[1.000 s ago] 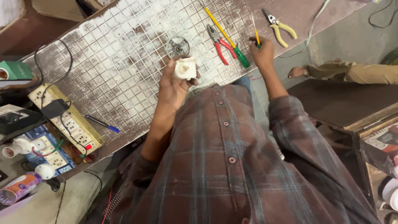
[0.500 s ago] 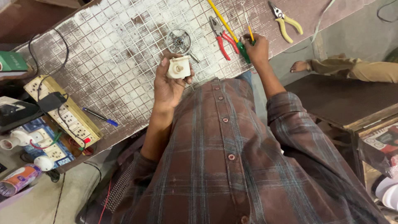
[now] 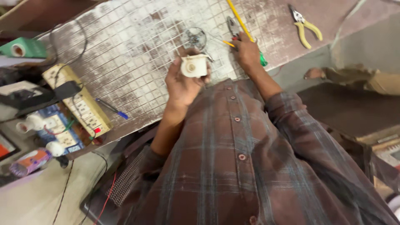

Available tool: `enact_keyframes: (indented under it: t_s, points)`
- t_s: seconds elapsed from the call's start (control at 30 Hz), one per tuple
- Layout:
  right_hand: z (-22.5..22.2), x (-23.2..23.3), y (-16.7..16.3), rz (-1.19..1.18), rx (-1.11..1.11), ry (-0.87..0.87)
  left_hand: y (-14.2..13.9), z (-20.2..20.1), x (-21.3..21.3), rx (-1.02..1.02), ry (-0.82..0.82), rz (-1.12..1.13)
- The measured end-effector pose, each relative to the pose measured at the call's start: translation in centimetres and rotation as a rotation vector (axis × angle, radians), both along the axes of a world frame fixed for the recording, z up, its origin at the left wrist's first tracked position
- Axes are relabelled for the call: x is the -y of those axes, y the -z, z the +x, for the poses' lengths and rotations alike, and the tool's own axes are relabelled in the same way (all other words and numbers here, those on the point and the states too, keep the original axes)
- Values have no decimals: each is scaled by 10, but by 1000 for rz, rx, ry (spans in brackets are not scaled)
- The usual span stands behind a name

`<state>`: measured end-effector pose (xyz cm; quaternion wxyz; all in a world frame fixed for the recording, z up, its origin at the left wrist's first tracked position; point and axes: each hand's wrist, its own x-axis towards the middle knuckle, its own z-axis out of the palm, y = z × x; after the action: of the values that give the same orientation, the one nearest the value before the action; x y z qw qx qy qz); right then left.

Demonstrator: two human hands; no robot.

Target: The person sits at a workbench and uses a screwdriver to work on a white plastic pump part, turning screws and fitting a gear onto it. They then align the plastic part with a metal mounting bracket, pressing the pieces together and checking the fit by hand.

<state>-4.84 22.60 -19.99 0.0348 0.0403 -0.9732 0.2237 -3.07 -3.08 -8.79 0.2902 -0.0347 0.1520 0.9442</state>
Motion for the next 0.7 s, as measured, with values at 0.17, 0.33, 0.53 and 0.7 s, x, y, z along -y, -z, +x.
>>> enact_keyframes:
  t_s: [0.17, 0.33, 0.53, 0.7]
  points:
    - [0, 14, -14, -264, 56, 118, -16, 2, 5, -80, -1, 93]
    - [28, 30, -111, -709, 204, 210, -27, -3, 1, -140, -49, 46]
    - [66, 43, -216, -998, 260, 160, -39, -2, -12, -246, -49, -21]
    - [66, 53, -233, -907, 186, 109, -51, 4, -12, -314, -20, -48]
